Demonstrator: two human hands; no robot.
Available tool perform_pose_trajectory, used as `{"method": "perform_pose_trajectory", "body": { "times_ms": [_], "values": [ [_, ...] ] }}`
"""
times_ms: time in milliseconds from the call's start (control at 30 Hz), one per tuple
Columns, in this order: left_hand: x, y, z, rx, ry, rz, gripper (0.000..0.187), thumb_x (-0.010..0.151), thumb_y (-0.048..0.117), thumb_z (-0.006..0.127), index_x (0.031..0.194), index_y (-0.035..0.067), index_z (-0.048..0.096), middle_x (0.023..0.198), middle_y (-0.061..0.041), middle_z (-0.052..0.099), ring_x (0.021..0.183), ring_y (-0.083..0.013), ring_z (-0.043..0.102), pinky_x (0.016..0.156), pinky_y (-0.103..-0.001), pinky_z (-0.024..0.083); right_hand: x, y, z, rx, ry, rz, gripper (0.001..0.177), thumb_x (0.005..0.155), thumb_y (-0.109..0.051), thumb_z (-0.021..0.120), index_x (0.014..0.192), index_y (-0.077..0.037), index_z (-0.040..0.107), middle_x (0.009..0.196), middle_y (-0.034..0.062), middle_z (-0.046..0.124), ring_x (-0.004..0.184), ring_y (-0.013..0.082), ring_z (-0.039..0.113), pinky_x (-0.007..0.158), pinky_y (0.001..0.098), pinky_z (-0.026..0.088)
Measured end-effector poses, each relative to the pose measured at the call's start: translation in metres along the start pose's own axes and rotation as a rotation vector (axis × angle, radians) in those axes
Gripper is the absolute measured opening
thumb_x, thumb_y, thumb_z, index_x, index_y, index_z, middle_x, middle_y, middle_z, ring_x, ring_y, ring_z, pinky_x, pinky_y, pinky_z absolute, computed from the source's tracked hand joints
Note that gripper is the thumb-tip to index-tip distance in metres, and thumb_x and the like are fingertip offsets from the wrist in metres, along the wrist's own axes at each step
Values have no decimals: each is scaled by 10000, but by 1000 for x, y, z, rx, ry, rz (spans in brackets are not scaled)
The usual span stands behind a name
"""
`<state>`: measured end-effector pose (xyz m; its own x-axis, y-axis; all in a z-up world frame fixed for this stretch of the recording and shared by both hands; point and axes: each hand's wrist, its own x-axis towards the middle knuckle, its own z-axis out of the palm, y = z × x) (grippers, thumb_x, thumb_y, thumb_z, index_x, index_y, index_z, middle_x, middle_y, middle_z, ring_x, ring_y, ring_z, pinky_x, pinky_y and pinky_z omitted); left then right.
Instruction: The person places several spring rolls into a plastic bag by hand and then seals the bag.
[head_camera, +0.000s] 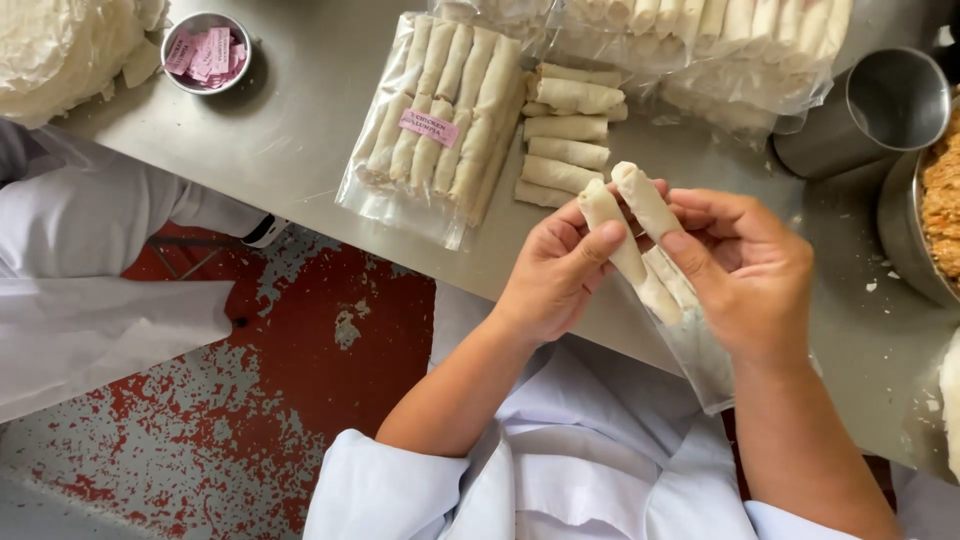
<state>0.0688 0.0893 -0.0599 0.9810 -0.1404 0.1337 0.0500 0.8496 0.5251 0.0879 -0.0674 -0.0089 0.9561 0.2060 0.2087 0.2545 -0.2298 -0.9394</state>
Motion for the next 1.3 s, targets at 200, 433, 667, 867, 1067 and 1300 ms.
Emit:
{"method": "perform_pose_trajectory", "body": {
  "times_ms": [200, 433, 667, 867, 1067, 1300],
  "values": [
    [2, -26, 1, 88, 282, 100, 511, 922, 101, 728, 1395, -4, 565, 1330, -177, 641, 1191, -223, 637, 957, -340, 571, -7, 19, 15, -451, -45, -383, 467, 837, -26, 833, 1240, 23, 602, 1179, 155, 647, 1025, 311, 636, 899, 402, 522],
    [11, -10, -36, -175, 389, 240, 367, 1051, 132, 609, 1353, -69, 550, 1278, -275, 645, 1226, -404, 611, 1016, -536, 523, 83, 17, 18, -448, -327, -597, 157, 975, -73, 751, 1078, 37, 709, 1030, 187, 708, 978, 379, 684, 840, 458, 548],
    [1, 15, -31, -59, 434, 113, 433, 953, 227, 675, 1291, -31, 592, 1312, -189, 630, 1242, -388, 606, 1099, -502, 491, 149, 67, 30, -843, -294, -582, 261, 881, 49, 759, 1139, 51, 718, 1056, 203, 717, 955, 357, 682, 832, 444, 569],
    [12, 13, -35, -89, 410, 12, 806, 847, 315, 709, 1488, -50, 382, 1400, -236, 547, 1285, -410, 551, 1066, -473, 492, 102, -3, 26, -929, -203, -796, 142, 949, 110, 769, 1030, 11, 707, 1026, 149, 658, 867, 287, 660, 729, 370, 537],
    [10, 24, -21, -119, 337, -20, 666, 921, 341, 647, 1449, -22, 462, 1419, -197, 555, 1381, -300, 503, 1135, -399, 450, 28, -9, 36, -579, -227, -596, 277, 934, 118, 714, 1201, 45, 688, 1139, 189, 595, 1002, 334, 569, 942, 415, 524],
    [-2, 8, -26, -37, 255, -52, 607, 923, 305, 702, 1406, -22, 533, 1346, -253, 604, 1330, -280, 554, 1034, -395, 521, 8, 4, 32, -328, -264, -323, 290, 999, 12, 608, 1289, 20, 626, 1206, 168, 617, 1093, 262, 627, 991, 350, 517]
  ]
}}
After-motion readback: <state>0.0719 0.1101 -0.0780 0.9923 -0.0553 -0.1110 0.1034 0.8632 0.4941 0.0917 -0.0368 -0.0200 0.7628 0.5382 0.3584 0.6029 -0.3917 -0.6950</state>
